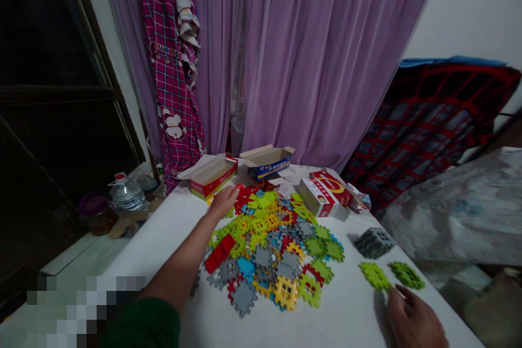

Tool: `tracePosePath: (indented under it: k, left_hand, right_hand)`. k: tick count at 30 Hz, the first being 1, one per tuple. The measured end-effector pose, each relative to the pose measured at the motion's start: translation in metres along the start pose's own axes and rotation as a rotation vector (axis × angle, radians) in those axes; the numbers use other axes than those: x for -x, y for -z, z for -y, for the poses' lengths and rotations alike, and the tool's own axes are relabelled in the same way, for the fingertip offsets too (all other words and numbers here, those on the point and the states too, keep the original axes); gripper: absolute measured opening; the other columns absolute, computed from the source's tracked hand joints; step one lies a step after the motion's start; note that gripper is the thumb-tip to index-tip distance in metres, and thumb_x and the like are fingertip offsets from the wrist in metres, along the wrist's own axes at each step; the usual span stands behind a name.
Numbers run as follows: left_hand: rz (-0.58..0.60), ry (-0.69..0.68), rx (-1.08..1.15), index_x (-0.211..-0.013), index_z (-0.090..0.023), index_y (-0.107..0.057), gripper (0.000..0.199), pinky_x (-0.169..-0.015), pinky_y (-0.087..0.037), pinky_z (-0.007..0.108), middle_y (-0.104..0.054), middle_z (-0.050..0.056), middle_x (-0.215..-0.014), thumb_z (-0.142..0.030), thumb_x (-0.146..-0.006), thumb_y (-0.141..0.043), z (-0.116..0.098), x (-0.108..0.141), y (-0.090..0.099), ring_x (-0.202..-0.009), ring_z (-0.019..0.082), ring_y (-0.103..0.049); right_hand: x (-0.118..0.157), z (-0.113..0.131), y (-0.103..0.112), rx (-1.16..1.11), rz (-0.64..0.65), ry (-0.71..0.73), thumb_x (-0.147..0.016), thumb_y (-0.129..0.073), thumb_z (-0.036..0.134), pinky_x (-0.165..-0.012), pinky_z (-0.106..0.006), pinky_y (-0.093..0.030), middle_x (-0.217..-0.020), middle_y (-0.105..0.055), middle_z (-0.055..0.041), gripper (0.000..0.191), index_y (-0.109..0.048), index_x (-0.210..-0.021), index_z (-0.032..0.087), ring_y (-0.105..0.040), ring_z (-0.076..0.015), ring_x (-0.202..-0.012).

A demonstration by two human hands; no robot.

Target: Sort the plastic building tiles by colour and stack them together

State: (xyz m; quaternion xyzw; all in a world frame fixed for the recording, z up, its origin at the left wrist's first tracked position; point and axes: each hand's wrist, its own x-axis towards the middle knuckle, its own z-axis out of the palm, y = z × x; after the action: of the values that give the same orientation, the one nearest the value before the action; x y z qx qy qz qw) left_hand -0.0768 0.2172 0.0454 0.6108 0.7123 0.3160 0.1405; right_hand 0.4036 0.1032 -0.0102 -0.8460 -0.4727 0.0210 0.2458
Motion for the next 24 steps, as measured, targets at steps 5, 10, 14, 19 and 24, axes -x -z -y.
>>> tracePosePath:
  k: [5,10,14,19,24]
  left_hand:
    - [0.123,0.077,-0.207,-0.129,-0.016,-0.061,0.06,-0.118,-0.02,0.05,-0.048,0.018,-0.148,-0.057,-0.089,-0.045,0.021,-0.019,-0.008,-0.143,0.034,-0.035]
    - [0.245,-0.006,-0.269,-0.13,-0.023,-0.061,0.06,-0.116,-0.024,0.047,-0.047,0.011,-0.15,-0.061,-0.092,-0.032,0.003,-0.016,-0.027,-0.141,0.03,-0.037]
    - [0.372,-0.126,-0.234,-0.124,-0.03,-0.064,0.058,-0.114,-0.029,0.042,-0.056,0.003,-0.143,-0.06,-0.094,-0.025,-0.025,-0.008,-0.036,-0.137,0.024,-0.044]
    - [0.484,-0.285,-0.174,-0.119,-0.024,-0.066,0.058,-0.107,-0.039,0.035,-0.063,0.006,-0.133,-0.063,-0.092,-0.033,-0.053,0.02,-0.04,-0.126,0.023,-0.054]
    - [0.546,-0.352,-0.093,-0.114,-0.026,-0.069,0.052,-0.097,-0.047,0.031,-0.072,0.005,-0.116,-0.056,-0.094,-0.031,-0.045,0.044,-0.01,-0.107,0.021,-0.066]
  right_hand:
    - [0.002,0.029,-0.028,-0.219,-0.12,0.341,-0.082,-0.038,0.049,-0.084,-0.044,-0.05,-0.105,-0.069,-0.0175,0.047,-0.069,-0.097,0.017,-0.063,-0.0327,-0.097]
    - [-0.011,0.14,-0.063,-0.312,0.101,0.608,-0.088,-0.04,0.048,-0.099,-0.042,-0.046,-0.117,-0.067,-0.0118,0.047,-0.069,-0.111,0.019,-0.06,-0.0264,-0.11]
    - [-0.017,0.237,-0.074,-0.108,0.306,0.686,-0.09,-0.049,0.044,-0.108,-0.05,-0.036,-0.142,-0.052,-0.0148,0.052,-0.058,-0.134,0.019,-0.046,-0.0314,-0.131]
    - [-0.006,0.303,-0.079,0.013,0.575,0.856,-0.095,-0.04,0.052,-0.107,-0.061,-0.03,-0.153,-0.041,-0.0104,0.055,-0.048,-0.144,0.029,-0.036,-0.0332,-0.139]
    - [0.003,0.301,-0.075,0.048,0.718,1.006,-0.09,-0.049,0.047,-0.104,-0.057,-0.036,-0.138,-0.059,-0.0037,0.038,-0.069,-0.119,0.034,-0.046,-0.0306,-0.13]
